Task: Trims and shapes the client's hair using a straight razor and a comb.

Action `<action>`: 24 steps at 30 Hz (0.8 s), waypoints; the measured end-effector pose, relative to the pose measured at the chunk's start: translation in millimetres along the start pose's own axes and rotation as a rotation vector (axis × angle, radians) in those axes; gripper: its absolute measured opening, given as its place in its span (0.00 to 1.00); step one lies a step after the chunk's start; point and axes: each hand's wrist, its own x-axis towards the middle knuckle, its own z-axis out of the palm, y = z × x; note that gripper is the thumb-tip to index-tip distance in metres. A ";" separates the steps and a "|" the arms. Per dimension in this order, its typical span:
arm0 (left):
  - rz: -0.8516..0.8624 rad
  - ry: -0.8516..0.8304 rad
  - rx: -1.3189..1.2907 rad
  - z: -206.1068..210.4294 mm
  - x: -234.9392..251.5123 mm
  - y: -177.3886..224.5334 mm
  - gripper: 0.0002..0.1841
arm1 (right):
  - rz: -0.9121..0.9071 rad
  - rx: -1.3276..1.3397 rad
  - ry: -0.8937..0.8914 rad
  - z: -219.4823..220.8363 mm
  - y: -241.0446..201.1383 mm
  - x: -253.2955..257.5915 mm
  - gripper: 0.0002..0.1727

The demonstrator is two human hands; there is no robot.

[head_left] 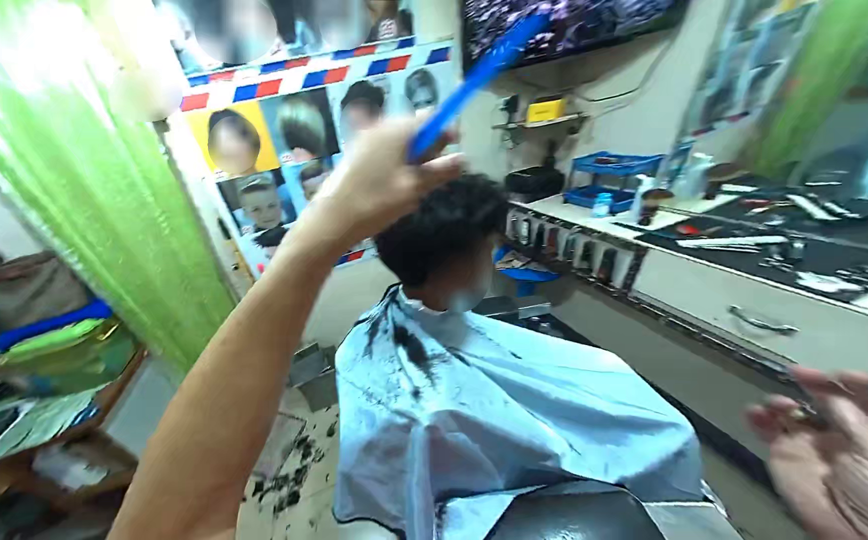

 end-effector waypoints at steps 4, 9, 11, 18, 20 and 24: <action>-0.338 0.182 -0.109 28.4 -45.8 -62.0 0.29 | -0.122 -0.008 -0.175 51.5 8.1 46.3 0.16; -0.571 0.256 -0.104 74.8 -41.3 -70.6 0.39 | -0.123 -0.020 -0.354 130.3 28.8 125.2 0.15; -0.600 0.307 -0.095 88.4 -35.1 -67.5 0.43 | -0.085 -0.012 -0.429 157.8 43.8 156.9 0.15; -0.701 0.397 0.071 139.9 -23.6 -64.9 0.58 | 0.094 -0.048 -0.595 242.5 85.4 233.2 0.17; -0.727 0.401 0.120 152.3 -23.1 -69.6 0.60 | 0.109 -0.068 -0.647 258.5 100.7 244.6 0.17; -0.758 0.430 0.115 162.3 -21.1 -78.6 0.57 | 0.131 -0.132 -0.741 274.0 116.9 248.5 0.17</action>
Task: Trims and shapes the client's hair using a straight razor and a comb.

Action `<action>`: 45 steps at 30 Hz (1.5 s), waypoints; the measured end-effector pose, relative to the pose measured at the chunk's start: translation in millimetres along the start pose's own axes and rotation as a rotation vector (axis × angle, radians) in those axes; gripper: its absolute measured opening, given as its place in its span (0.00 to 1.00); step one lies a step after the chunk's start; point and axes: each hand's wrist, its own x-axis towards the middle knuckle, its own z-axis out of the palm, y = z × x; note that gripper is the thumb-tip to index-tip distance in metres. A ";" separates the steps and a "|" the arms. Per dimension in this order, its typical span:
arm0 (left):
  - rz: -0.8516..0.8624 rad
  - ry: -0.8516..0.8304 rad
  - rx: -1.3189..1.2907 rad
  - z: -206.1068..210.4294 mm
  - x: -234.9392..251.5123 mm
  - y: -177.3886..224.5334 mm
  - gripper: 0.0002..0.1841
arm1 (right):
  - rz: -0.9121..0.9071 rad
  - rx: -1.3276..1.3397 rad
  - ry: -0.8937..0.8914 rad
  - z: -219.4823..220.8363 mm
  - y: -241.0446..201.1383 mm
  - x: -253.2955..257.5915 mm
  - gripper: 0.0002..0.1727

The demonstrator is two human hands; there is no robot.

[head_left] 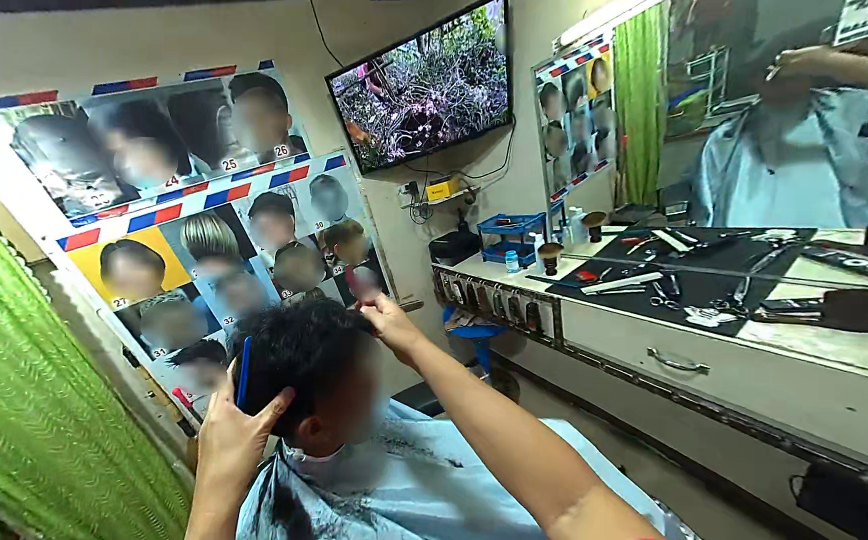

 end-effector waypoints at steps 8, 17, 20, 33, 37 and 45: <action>-0.096 -0.013 -0.194 3.1 13.6 -14.2 0.35 | -0.005 -0.037 -0.089 7.4 5.2 3.6 0.17; -0.187 -0.041 -0.303 4.4 22.4 -19.2 0.24 | 0.012 -0.041 -0.127 11.3 3.5 10.4 0.17; -0.195 -0.053 -0.290 2.2 19.3 -21.7 0.24 | 0.019 -0.026 -0.148 12.4 3.9 9.3 0.16; 0.021 0.088 0.091 -49.9 5.5 29.3 0.43 | -0.230 0.142 -0.056 -51.2 -9.9 -44.2 0.15; 0.406 -0.127 0.287 -28.2 25.2 79.2 0.38 | -0.380 0.057 -0.267 -35.5 -10.2 -57.4 0.16; 0.242 -0.524 0.817 7.3 74.3 101.3 0.49 | -0.571 -0.421 -0.408 -20.4 6.8 -33.9 0.10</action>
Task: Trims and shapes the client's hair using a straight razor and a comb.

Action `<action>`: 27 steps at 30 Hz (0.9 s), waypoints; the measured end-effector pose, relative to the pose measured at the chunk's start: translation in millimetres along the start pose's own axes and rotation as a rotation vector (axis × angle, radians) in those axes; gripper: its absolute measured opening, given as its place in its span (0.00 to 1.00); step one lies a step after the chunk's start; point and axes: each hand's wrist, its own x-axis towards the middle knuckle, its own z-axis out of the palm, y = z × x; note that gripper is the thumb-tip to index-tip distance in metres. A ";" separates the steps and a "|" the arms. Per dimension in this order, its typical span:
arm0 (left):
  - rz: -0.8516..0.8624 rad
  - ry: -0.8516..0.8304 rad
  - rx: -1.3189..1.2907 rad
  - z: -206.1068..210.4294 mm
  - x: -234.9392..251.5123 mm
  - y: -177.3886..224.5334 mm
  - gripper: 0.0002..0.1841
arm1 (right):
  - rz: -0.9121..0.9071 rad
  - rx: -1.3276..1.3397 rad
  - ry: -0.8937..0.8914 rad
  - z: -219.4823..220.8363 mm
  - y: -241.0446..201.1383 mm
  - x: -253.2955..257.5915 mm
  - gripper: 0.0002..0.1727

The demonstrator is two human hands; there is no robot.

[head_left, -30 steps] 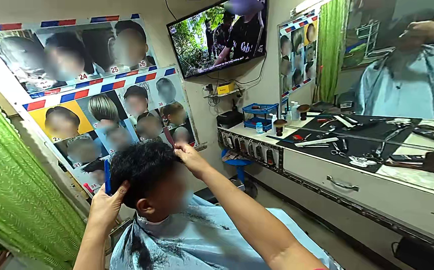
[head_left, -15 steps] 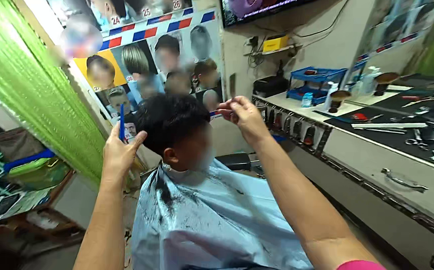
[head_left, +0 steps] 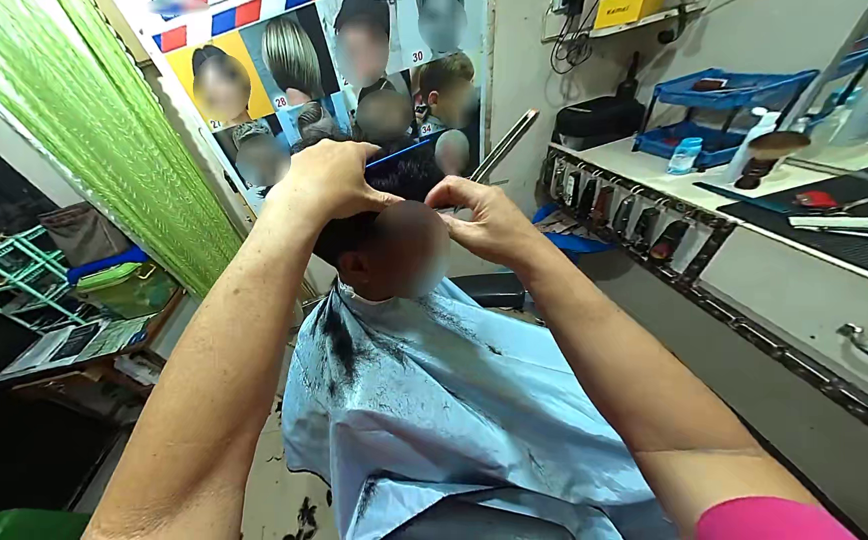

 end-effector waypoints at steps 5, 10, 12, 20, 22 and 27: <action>-0.031 -0.029 -0.039 1.0 0.4 -4.6 0.45 | -0.075 -0.220 -0.029 -12.1 14.3 11.7 0.10; -0.017 -0.031 -0.040 1.4 0.8 -6.9 0.45 | -0.131 -0.334 -0.067 -16.9 19.4 20.0 0.11; -0.018 -0.029 -0.036 3.2 2.9 -8.7 0.45 | -0.137 -0.369 -0.087 -18.2 19.0 23.0 0.11; -0.028 -0.024 0.001 6.5 7.7 -10.1 0.48 | -0.184 -0.405 -0.088 -18.2 26.0 27.0 0.11; -0.025 -0.022 0.002 7.0 8.4 -10.0 0.49 | -0.199 -0.410 -0.077 -17.7 26.4 27.9 0.10; -0.024 -0.017 0.015 8.2 10.8 -12.0 0.48 | -0.204 -0.410 -0.079 -17.1 26.4 30.1 0.10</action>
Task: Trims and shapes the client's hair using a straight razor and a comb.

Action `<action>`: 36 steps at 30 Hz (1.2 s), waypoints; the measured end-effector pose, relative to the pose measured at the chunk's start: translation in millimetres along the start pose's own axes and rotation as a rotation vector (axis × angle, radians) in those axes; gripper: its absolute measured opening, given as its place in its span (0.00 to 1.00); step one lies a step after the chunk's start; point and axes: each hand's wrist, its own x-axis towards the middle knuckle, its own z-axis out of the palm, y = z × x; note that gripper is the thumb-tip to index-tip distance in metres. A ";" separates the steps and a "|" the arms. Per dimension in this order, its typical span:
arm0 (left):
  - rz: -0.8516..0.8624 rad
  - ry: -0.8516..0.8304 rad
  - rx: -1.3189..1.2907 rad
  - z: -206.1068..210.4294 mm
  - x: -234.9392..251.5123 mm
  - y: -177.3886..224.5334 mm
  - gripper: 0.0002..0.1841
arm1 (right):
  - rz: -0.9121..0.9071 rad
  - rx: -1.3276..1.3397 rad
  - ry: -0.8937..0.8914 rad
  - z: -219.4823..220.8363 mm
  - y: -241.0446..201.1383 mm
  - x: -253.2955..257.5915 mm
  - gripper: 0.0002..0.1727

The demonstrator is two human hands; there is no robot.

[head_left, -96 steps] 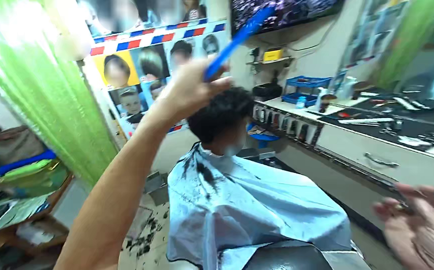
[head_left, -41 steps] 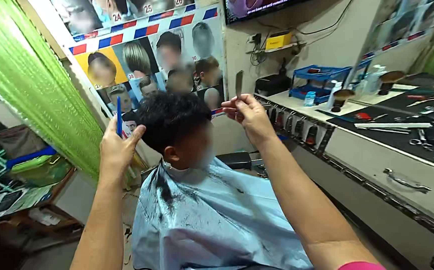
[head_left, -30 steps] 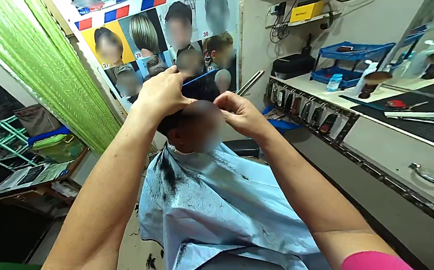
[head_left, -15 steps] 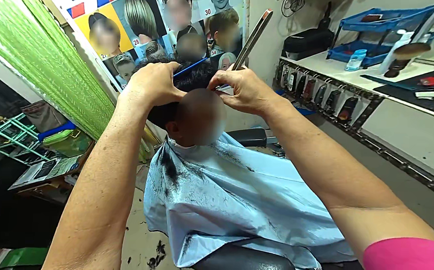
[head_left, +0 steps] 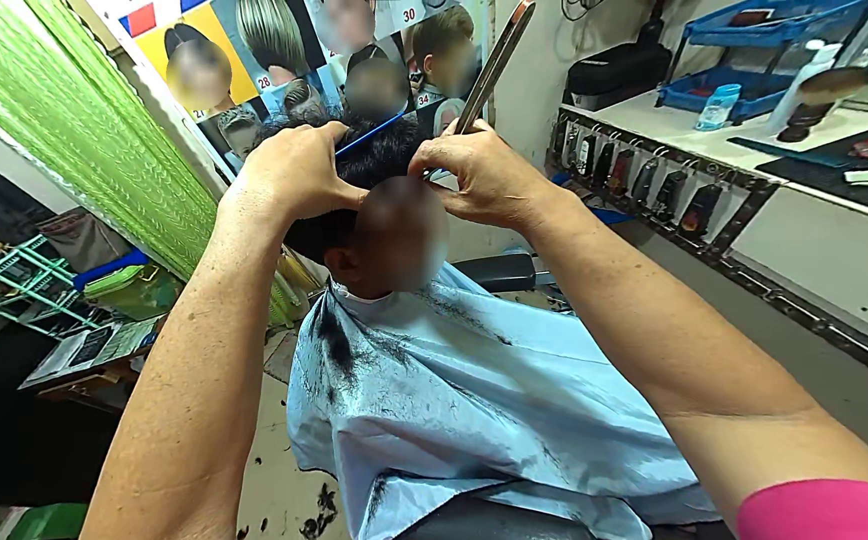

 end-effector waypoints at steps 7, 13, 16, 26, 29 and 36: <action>-0.011 -0.002 0.002 0.0 2.2 -1.1 0.49 | -0.019 -0.013 0.008 1.9 1.7 2.0 0.09; -0.009 -0.001 -0.003 0.1 3.7 -1.0 0.49 | -0.016 -0.019 0.004 2.0 2.6 3.0 0.09; -0.009 -0.003 -0.017 0.4 4.5 -1.4 0.48 | -0.017 -0.022 0.005 2.4 3.6 3.3 0.09; -0.001 0.015 -0.015 1.0 5.4 -0.7 0.47 | -0.014 -0.061 -0.018 0.6 1.2 3.3 0.08; -0.003 0.012 -0.013 1.0 5.2 0.3 0.47 | -0.004 -0.069 -0.040 -0.7 1.1 3.5 0.08; 0.004 0.031 -0.016 1.8 5.2 0.4 0.44 | 0.009 -0.033 -0.054 -4.6 -1.1 1.7 0.08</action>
